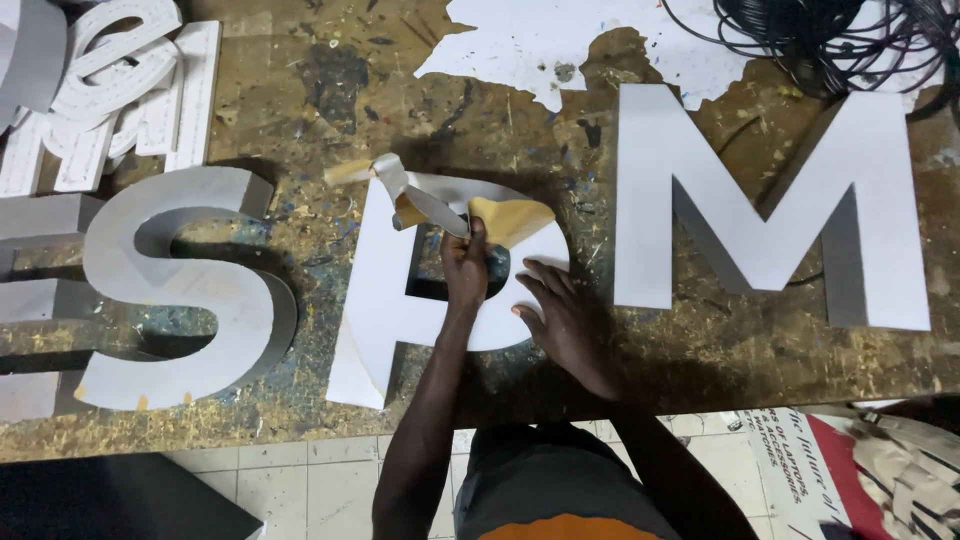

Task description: Peeling off the brown protective paper from large white 3D letters on a workbench in a sign shop.

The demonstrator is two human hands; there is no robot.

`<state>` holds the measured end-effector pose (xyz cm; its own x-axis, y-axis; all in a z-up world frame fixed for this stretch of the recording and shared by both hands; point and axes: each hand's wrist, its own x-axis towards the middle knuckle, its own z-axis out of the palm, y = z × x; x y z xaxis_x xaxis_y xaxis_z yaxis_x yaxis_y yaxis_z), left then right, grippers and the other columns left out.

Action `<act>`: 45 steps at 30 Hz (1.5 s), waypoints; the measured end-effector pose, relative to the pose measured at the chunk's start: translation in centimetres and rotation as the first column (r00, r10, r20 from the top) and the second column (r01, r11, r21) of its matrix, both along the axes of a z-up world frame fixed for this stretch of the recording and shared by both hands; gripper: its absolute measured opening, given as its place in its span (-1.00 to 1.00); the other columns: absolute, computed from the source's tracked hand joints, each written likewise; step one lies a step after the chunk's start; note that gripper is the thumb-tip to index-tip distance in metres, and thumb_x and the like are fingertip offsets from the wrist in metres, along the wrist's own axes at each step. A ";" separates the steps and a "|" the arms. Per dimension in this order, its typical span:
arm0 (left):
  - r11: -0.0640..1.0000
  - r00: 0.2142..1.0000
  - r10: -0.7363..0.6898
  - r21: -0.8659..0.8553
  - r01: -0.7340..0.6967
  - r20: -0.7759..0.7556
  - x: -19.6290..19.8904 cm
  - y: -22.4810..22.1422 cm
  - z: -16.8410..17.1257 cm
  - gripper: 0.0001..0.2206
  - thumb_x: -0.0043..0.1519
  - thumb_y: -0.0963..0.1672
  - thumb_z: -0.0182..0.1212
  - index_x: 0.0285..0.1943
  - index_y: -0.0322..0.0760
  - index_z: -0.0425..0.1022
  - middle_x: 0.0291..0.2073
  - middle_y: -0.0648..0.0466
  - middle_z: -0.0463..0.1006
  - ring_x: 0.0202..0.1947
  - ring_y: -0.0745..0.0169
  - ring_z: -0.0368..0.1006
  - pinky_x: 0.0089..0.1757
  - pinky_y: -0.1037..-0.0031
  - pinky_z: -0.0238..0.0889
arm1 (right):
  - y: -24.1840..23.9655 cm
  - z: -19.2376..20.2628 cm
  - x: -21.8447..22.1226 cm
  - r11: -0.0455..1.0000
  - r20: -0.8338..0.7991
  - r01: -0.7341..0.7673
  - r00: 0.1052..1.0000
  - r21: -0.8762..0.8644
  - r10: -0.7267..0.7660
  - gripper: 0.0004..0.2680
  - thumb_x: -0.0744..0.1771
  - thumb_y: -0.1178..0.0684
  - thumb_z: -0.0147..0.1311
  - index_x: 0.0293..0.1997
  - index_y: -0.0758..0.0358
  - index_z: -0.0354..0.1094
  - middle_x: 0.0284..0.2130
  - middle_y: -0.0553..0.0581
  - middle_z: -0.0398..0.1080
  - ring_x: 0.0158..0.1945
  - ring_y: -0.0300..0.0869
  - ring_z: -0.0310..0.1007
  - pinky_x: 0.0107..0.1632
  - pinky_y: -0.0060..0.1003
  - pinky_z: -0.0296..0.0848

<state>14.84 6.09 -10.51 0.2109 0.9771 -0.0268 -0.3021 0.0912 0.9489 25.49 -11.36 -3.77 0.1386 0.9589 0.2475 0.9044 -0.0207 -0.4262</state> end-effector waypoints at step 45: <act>0.912 0.916 -0.400 -0.099 0.397 -0.013 -0.5 7.0 10.0 -0.79 0.31 -0.13 0.52 0.08 -0.27 0.77 -0.15 0.15 0.77 -0.17 0.38 0.59 0.05 0.44 0.37 | 8.5 -2.8 4.7 0.978 0.127 0.113 0.988 -0.173 -0.091 -0.84 0.43 -0.14 0.30 -0.03 0.05 0.60 -0.09 0.11 0.69 -0.02 -0.04 0.75 -0.09 -0.16 0.71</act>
